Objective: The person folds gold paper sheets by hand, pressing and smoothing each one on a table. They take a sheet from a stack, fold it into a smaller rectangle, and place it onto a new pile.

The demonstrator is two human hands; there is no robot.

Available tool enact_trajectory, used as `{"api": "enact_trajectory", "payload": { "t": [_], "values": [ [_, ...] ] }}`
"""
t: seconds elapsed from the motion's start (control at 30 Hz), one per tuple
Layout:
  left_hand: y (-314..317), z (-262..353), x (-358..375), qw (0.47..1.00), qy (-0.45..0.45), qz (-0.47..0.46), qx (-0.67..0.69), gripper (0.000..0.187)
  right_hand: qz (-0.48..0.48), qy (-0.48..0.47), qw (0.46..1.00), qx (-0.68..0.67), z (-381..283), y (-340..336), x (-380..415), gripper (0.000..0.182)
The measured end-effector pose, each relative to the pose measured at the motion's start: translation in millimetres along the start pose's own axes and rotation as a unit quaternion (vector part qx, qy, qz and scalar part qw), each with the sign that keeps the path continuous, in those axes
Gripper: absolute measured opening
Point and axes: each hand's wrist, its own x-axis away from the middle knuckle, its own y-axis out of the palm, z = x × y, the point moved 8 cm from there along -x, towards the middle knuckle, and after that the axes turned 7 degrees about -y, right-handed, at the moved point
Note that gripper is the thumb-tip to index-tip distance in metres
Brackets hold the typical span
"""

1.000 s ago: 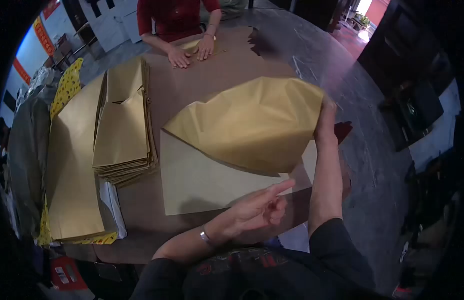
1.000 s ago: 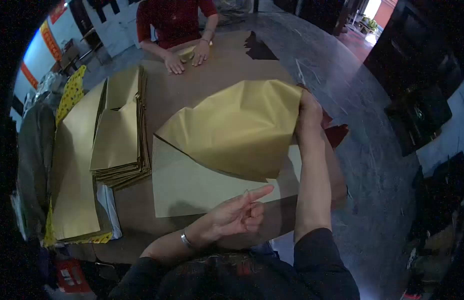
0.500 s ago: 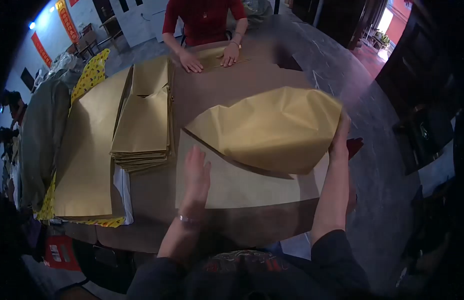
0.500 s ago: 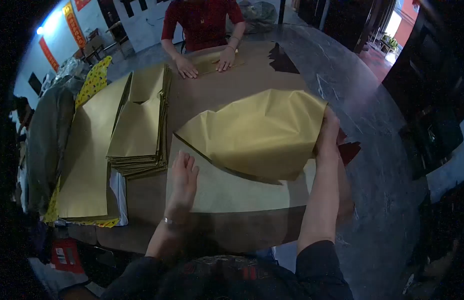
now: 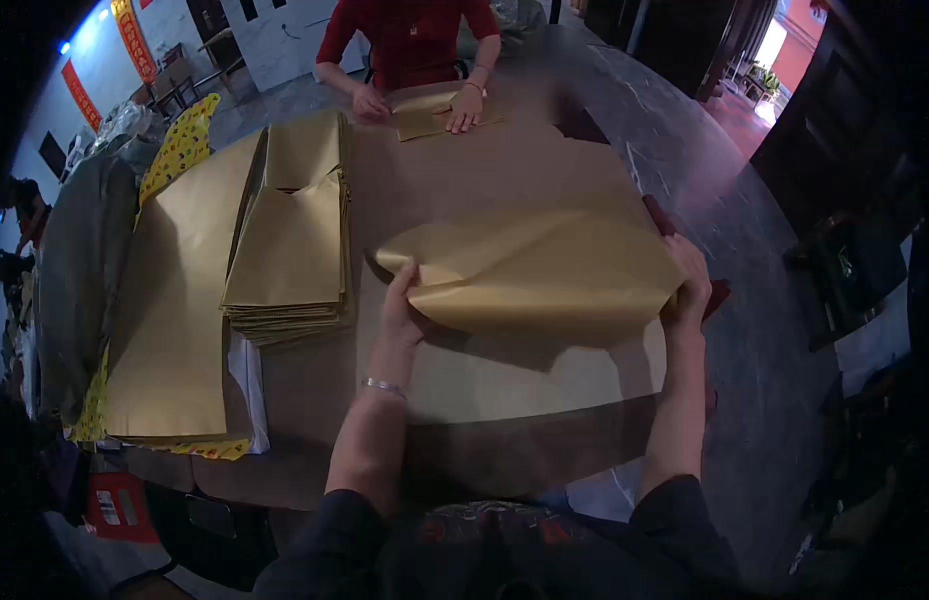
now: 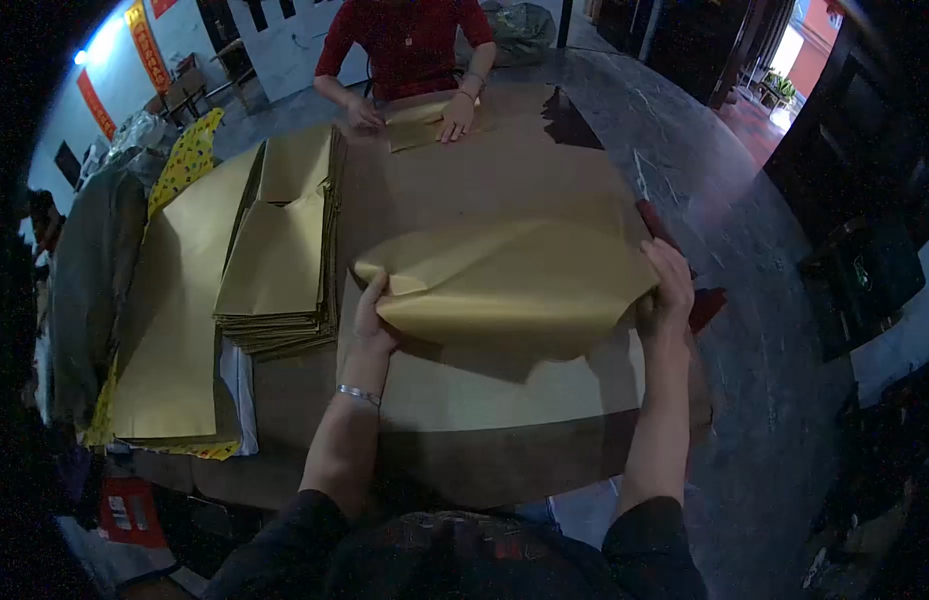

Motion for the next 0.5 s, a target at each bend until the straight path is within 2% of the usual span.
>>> {"api": "enact_trajectory", "payload": {
  "t": [0.03,0.1,0.17,0.2,0.27,0.3,0.47,0.5],
  "values": [
    [6,6,2,0.998,-0.017,-0.037,0.037,0.053,-0.017,-0.124,0.987,0.098,-25,-2,2,0.031],
    [18,21,-4,0.996,-0.003,-0.053,0.067,0.049,-0.018,-0.095,0.990,0.099,-33,-6,16,0.035],
    [10,41,-13,0.998,0.040,-0.049,0.022,0.049,-0.068,-0.101,0.980,0.158,-35,-3,30,0.034],
    [0,47,-18,0.998,0.045,0.017,0.029,0.050,-0.076,-0.113,0.978,0.156,-28,1,40,0.033],
    [14,66,-16,0.995,0.092,-0.025,0.023,0.056,-0.100,-0.110,0.976,0.160,-37,15,42,0.035],
    [21,68,-6,0.987,0.155,0.021,0.021,0.065,-0.122,-0.105,0.973,0.164,-45,24,45,0.036],
    [11,72,19,0.981,0.190,0.017,-0.046,0.075,-0.159,-0.126,0.969,0.141,-83,65,42,0.032],
    [-5,69,20,0.991,0.134,0.016,-0.013,0.076,-0.159,-0.126,0.969,0.138,-84,68,45,0.032]
  ]
}}
